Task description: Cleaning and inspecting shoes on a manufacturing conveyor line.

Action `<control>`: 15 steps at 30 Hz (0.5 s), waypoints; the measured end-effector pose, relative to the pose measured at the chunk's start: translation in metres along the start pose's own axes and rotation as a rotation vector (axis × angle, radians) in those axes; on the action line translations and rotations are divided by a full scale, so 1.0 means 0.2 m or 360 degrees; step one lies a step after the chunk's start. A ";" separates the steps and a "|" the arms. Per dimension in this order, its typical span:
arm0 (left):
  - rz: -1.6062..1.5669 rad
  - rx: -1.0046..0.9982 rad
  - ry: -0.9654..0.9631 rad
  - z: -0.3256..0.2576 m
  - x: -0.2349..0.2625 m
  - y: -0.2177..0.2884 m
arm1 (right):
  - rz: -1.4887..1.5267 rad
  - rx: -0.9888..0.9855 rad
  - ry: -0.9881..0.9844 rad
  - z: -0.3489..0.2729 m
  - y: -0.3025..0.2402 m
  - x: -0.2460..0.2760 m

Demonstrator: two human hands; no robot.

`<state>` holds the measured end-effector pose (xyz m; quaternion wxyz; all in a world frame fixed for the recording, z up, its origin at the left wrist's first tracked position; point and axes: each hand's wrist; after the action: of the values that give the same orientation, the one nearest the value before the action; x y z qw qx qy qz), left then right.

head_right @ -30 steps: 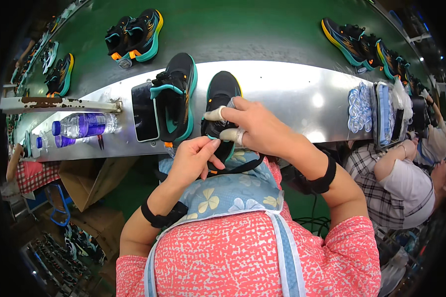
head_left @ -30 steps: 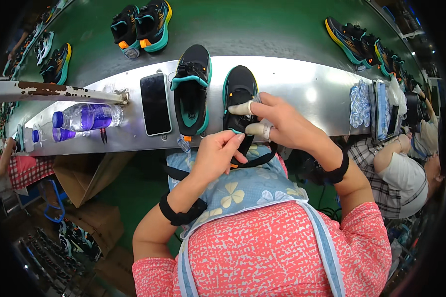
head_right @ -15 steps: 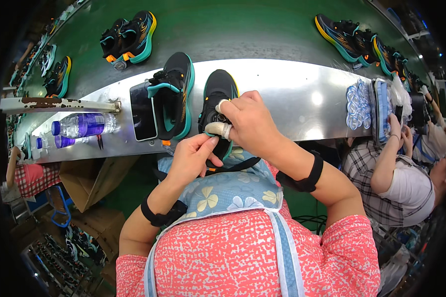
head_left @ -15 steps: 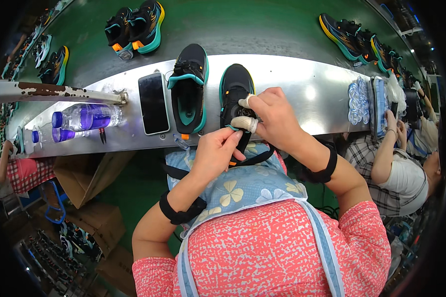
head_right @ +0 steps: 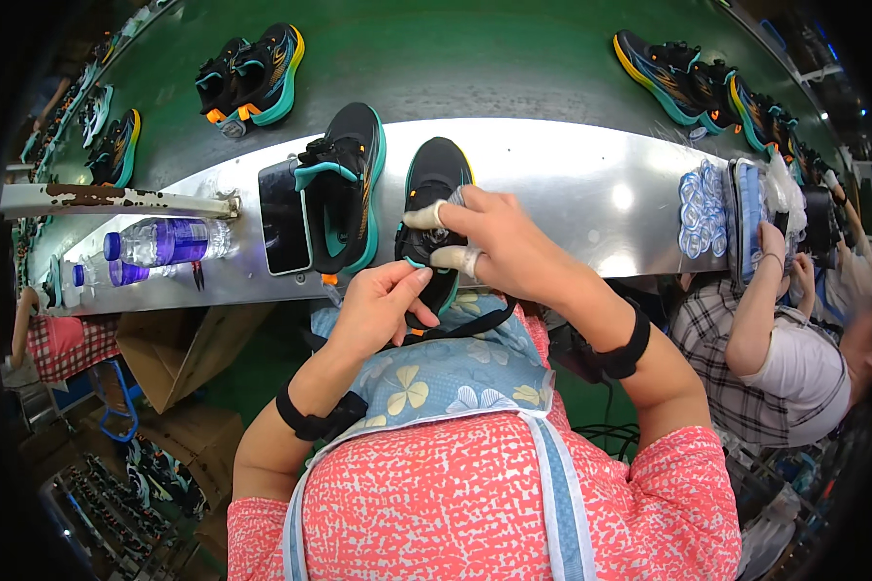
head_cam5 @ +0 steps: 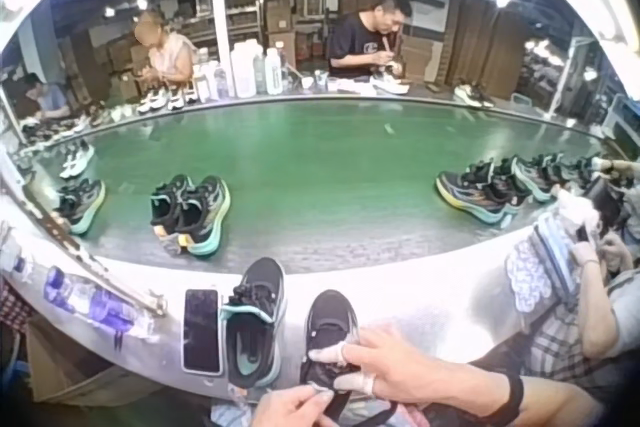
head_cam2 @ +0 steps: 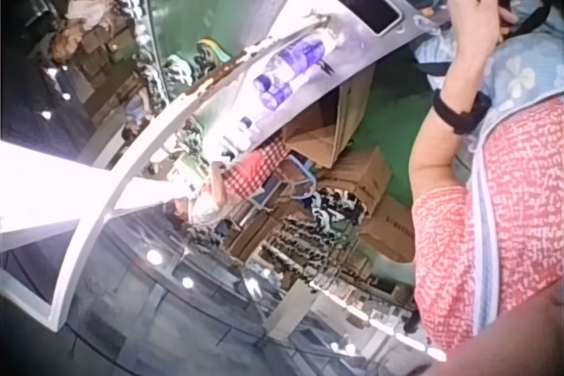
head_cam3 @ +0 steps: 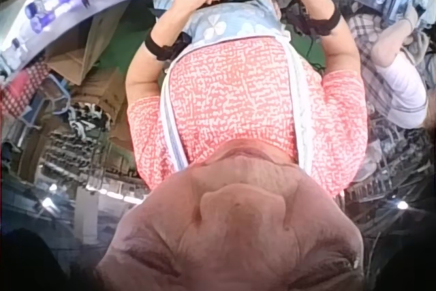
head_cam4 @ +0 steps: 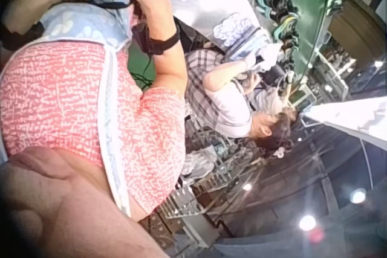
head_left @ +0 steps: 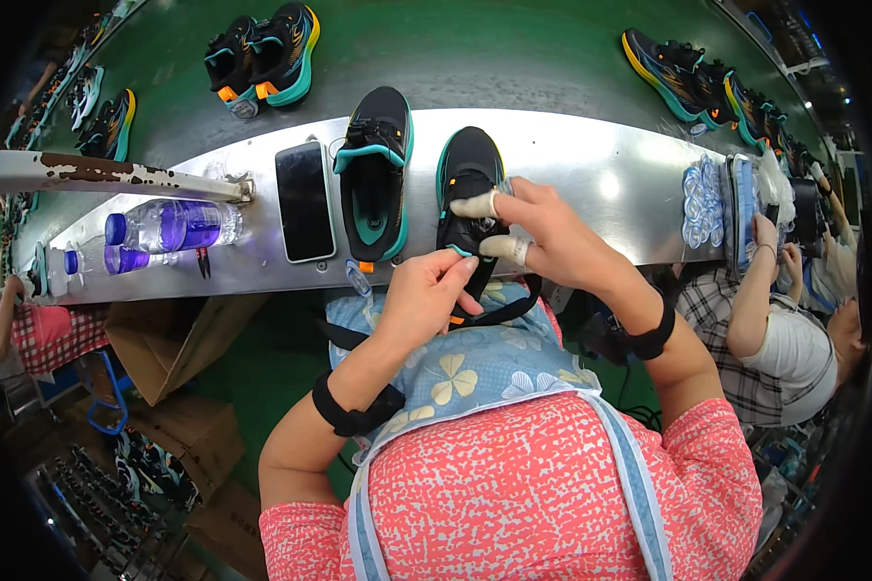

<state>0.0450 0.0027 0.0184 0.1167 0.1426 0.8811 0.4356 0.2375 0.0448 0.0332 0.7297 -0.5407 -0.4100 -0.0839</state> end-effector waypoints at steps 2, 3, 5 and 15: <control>0.0052 -0.0007 -0.0001 0.01 -0.01 0.00 | -0.0225 0.0110 0.0129 -0.01 0.02 -0.04; 0.0051 -0.0004 -0.0003 0.01 -0.01 -0.01 | -0.0449 0.0214 0.0265 -0.02 0.02 -0.05; 0.0080 -0.0082 0.0036 0.01 -0.01 -0.02 | -0.0518 0.0154 0.0286 -0.03 0.01 -0.07; 0.0037 0.0030 0.0005 0.01 -0.01 0.01 | -0.0284 0.0110 0.0143 -0.02 0.04 -0.06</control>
<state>0.0475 0.0043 0.0199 0.1087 0.1533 0.8837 0.4287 0.2367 0.0400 0.0197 0.7552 -0.4723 -0.4259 -0.1586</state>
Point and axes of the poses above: each hand's wrist, its own z-axis towards the middle knuckle, its own x-axis out of the back of the hand, y = z × x, and after that the axes turned 1 degree about -z, right-handed
